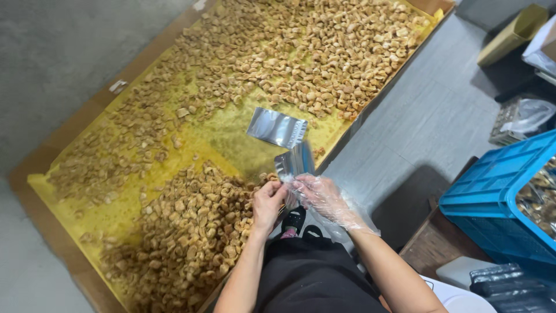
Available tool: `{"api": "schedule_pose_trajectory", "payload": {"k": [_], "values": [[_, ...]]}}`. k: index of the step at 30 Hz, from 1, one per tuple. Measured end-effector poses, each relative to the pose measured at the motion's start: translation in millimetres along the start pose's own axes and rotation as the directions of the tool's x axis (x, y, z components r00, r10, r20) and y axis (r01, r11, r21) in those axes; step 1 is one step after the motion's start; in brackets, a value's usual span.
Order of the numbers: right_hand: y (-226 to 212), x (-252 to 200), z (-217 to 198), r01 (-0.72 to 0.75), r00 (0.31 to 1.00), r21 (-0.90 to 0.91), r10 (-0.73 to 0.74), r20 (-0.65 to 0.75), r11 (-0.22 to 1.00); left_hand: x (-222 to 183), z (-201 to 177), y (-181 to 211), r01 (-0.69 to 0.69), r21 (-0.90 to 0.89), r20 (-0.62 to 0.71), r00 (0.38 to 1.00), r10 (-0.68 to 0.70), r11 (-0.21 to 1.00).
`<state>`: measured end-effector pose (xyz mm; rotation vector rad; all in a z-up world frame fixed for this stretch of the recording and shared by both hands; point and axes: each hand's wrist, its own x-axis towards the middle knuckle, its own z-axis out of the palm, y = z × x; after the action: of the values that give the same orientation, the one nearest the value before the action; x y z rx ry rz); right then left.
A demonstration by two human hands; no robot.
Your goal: The person scoops cashews from a large yellow tray into small transparent bags, weighs each bag on a digital scale, and places the filled bags into a blue crate. The process is repeated multiple times with consistent hand movements.
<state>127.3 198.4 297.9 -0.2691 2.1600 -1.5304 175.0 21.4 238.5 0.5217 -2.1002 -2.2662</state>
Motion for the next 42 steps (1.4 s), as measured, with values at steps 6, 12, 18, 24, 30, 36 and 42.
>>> {"api": "schedule_pose_trajectory", "payload": {"k": [6,12,18,24,30,36,42], "values": [[-22,-20,1,-0.011,0.991,0.073,0.001,0.137,0.997,-29,9,2,0.138,-0.179,0.112,0.987,-0.119,0.974],[10,-26,12,-0.117,0.979,0.284,0.062,0.196,0.952,-38,-1,-22,0.185,-0.133,0.183,0.97,-0.159,0.974],[26,-27,50,-0.047,0.98,0.362,-0.027,0.195,0.931,-60,-22,-9,0.109,0.172,-0.068,0.993,-0.099,0.979],[8,-13,110,0.107,0.994,-0.28,-0.111,0.002,0.954,-78,-35,-2,-0.355,0.743,-0.089,0.788,0.609,0.568],[11,5,144,0.44,0.896,-0.385,-0.427,0.124,0.811,-87,-88,-12,-0.271,0.666,-0.166,0.855,0.492,0.695],[-12,12,204,0.308,0.947,-0.454,-0.317,0.058,0.836,-97,-153,-18,-0.139,0.652,-0.07,0.968,0.242,0.745],[-64,18,255,-0.126,0.987,-0.51,0.16,0.023,0.851,-92,-206,-17,-0.194,0.855,-0.072,0.875,0.479,0.482]]}}
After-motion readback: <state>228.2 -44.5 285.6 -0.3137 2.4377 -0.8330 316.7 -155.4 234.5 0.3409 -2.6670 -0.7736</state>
